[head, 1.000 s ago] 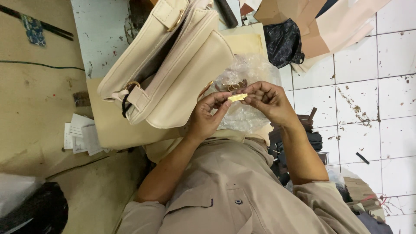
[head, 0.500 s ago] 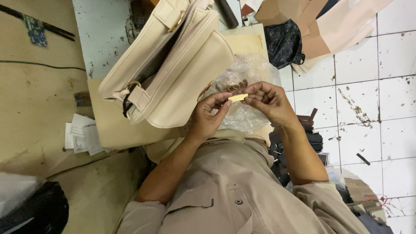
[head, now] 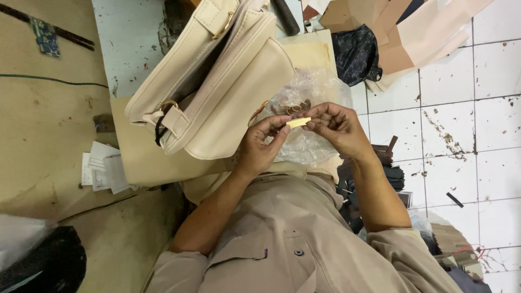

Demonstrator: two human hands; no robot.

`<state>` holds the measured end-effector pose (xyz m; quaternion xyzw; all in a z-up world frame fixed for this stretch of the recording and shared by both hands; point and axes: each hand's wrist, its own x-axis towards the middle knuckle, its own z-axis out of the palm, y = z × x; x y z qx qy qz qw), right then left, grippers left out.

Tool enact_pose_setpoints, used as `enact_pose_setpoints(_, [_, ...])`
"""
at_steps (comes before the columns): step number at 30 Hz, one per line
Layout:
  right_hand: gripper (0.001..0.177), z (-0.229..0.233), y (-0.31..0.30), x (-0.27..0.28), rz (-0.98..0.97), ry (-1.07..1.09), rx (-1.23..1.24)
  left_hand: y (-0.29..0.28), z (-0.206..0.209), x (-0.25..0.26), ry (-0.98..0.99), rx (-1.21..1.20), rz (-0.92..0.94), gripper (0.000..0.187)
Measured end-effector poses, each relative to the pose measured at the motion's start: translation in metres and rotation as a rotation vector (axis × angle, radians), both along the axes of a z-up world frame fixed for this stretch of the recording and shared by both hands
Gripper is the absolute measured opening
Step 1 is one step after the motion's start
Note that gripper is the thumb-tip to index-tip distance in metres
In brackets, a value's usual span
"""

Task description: Attaching hardware to a leather bag and cutting leather material with scissors

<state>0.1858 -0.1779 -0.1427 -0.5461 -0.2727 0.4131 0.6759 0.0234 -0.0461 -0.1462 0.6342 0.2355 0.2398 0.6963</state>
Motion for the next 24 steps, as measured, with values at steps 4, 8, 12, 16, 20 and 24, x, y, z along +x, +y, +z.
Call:
enact_pose_setpoints(4, [0.023, 0.0021, 0.0012, -0.0013, -0.009, -0.011, -0.002, -0.0010, 0.0031, -0.0012, 0.001, 0.000, 0.008, 0.023])
enact_pose_setpoints(8, [0.023, 0.0066, 0.0017, -0.0024, -0.015, -0.014, -0.011, -0.0005, 0.0025, -0.0016, -0.002, 0.008, 0.006, 0.024])
enact_pose_setpoints(12, [0.022, 0.0057, 0.0018, -0.0015, -0.008, -0.007, -0.005, -0.0002, -0.0019, -0.0009, 0.005, 0.002, -0.002, 0.023])
enact_pose_setpoints(16, [0.023, 0.0036, 0.0015, -0.0009, -0.006, -0.006, -0.002, -0.0009, -0.0012, -0.0008, 0.005, -0.008, 0.005, 0.023])
enact_pose_setpoints(20, [0.023, 0.0025, 0.0008, -0.0003, -0.009, 0.003, -0.003, 0.0006, -0.0040, 0.0004, 0.002, 0.000, -0.006, 0.023])
enact_pose_setpoints(24, [0.023, 0.0070, 0.0020, -0.0012, -0.004, -0.008, 0.000, 0.0004, -0.0019, 0.0018, -0.010, 0.000, -0.010, 0.022])
